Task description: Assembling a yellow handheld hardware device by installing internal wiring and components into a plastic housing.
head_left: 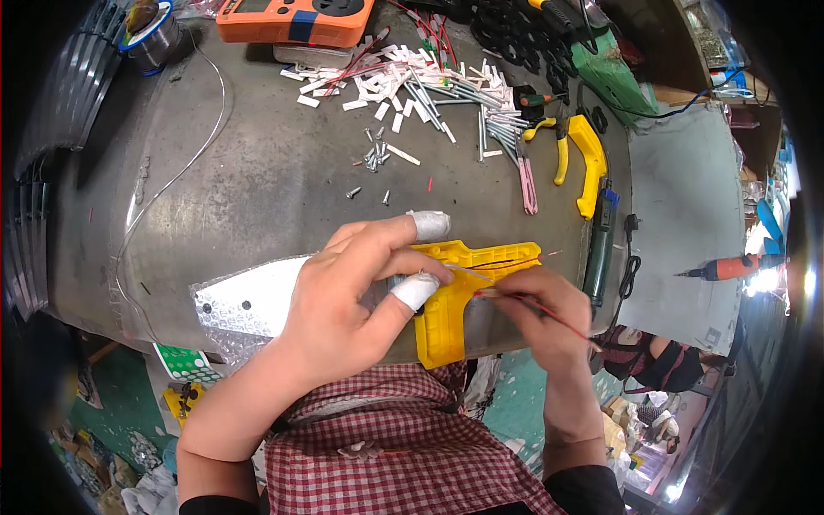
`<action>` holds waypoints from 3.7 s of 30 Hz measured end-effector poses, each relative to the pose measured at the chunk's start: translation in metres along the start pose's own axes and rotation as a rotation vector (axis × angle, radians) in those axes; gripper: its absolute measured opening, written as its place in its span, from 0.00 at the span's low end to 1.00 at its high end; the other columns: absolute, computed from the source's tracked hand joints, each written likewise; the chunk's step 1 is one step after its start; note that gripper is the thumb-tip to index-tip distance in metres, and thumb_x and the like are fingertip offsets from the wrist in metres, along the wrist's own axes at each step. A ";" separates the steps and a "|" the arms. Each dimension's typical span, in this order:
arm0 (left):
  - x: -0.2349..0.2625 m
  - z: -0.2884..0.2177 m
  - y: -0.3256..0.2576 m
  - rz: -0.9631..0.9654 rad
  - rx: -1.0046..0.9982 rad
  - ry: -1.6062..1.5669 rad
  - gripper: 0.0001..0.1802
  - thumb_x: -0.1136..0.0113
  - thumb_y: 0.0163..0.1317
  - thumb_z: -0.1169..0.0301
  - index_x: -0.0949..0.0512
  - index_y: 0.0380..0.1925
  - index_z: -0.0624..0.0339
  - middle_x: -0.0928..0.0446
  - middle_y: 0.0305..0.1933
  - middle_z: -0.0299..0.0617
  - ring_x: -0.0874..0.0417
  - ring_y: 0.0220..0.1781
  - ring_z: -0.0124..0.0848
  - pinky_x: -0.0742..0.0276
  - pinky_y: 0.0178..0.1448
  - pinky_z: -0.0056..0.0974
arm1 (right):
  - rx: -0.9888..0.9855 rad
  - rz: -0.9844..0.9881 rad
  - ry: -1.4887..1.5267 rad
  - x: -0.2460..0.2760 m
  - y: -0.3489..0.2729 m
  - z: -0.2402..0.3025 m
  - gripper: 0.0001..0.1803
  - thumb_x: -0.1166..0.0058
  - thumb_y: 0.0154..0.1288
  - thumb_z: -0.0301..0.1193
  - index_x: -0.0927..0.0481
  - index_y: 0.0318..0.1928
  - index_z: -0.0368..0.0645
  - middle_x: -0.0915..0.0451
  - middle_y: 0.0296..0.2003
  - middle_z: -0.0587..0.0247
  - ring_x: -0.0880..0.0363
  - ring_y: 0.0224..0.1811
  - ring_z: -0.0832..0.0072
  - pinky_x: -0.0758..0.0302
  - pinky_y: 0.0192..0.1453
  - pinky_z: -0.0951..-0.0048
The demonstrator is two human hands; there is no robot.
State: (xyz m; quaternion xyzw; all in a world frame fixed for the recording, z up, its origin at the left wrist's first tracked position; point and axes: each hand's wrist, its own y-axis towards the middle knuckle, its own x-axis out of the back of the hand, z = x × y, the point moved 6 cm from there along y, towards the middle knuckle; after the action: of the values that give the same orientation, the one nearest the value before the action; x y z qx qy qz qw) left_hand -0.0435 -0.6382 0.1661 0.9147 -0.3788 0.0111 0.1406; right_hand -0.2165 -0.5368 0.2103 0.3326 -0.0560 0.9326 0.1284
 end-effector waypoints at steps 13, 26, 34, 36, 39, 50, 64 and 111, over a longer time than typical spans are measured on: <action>0.006 -0.001 0.000 -0.092 0.030 -0.108 0.26 0.42 0.59 0.78 0.36 0.58 0.66 0.19 0.43 0.47 0.20 0.45 0.33 0.28 0.53 0.37 | 0.448 0.033 -0.511 -0.046 0.009 0.009 0.13 0.36 0.49 0.23 0.20 0.38 0.41 0.22 0.32 0.61 0.24 0.37 0.62 0.26 0.40 0.65; 0.002 -0.057 -0.014 -0.031 -0.300 0.929 0.37 0.27 0.34 0.61 0.26 0.51 0.54 0.30 0.47 0.44 0.29 0.48 0.43 0.36 0.52 0.49 | 0.226 0.112 0.254 0.040 -0.018 -0.004 0.21 0.36 0.50 0.25 0.19 0.48 0.42 0.18 0.41 0.55 0.19 0.46 0.61 0.23 0.50 0.66; -0.019 -0.075 -0.010 0.124 -0.289 0.905 0.32 0.35 0.51 0.58 0.28 0.53 0.65 0.25 0.49 0.46 0.24 0.50 0.42 0.38 0.56 0.50 | 0.265 0.084 0.340 0.018 -0.042 0.008 0.20 0.37 0.54 0.24 0.20 0.50 0.42 0.17 0.44 0.58 0.15 0.42 0.64 0.19 0.45 0.72; -0.019 -0.079 -0.005 0.164 -0.258 0.963 0.27 0.36 0.51 0.63 0.26 0.51 0.63 0.24 0.46 0.44 0.23 0.47 0.39 0.39 0.57 0.48 | 0.256 0.111 0.345 0.018 -0.038 0.009 0.20 0.38 0.54 0.22 0.21 0.50 0.41 0.16 0.41 0.58 0.14 0.37 0.66 0.19 0.42 0.72; -0.019 -0.075 0.000 0.098 -0.263 0.904 0.24 0.36 0.49 0.67 0.24 0.48 0.61 0.22 0.42 0.42 0.21 0.44 0.38 0.39 0.56 0.46 | 0.178 0.087 0.486 0.013 -0.041 0.005 0.20 0.38 0.55 0.22 0.22 0.50 0.40 0.16 0.36 0.58 0.14 0.33 0.68 0.20 0.38 0.72; -0.029 -0.076 0.012 0.182 -0.275 0.975 0.22 0.37 0.48 0.70 0.28 0.44 0.65 0.26 0.38 0.49 0.25 0.40 0.46 0.36 0.51 0.48 | 0.212 -0.093 0.509 0.013 -0.041 0.008 0.16 0.39 0.59 0.22 0.22 0.48 0.37 0.17 0.30 0.57 0.16 0.26 0.73 0.21 0.31 0.75; -0.032 -0.014 0.003 0.065 0.308 0.242 0.09 0.40 0.55 0.80 0.20 0.38 0.65 0.22 0.41 0.42 0.22 0.46 0.32 0.27 0.50 0.34 | 0.091 -0.334 -0.010 0.019 -0.040 -0.054 0.10 0.42 0.55 0.23 0.19 0.40 0.43 0.23 0.38 0.60 0.24 0.43 0.62 0.29 0.46 0.65; -0.044 -0.030 0.001 0.123 0.021 0.555 0.10 0.35 0.44 0.75 0.24 0.28 0.62 0.25 0.40 0.42 0.25 0.43 0.43 0.31 0.46 0.43 | 0.193 -0.059 0.035 -0.021 -0.023 -0.012 0.07 0.41 0.56 0.27 0.26 0.34 0.45 0.24 0.25 0.67 0.25 0.33 0.68 0.39 0.54 0.64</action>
State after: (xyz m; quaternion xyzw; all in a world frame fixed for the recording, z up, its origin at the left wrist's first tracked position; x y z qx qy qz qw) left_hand -0.0734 -0.6005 0.1897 0.8534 -0.3804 0.2736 0.2284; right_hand -0.2016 -0.5168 0.1884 0.3287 0.0463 0.9351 0.1240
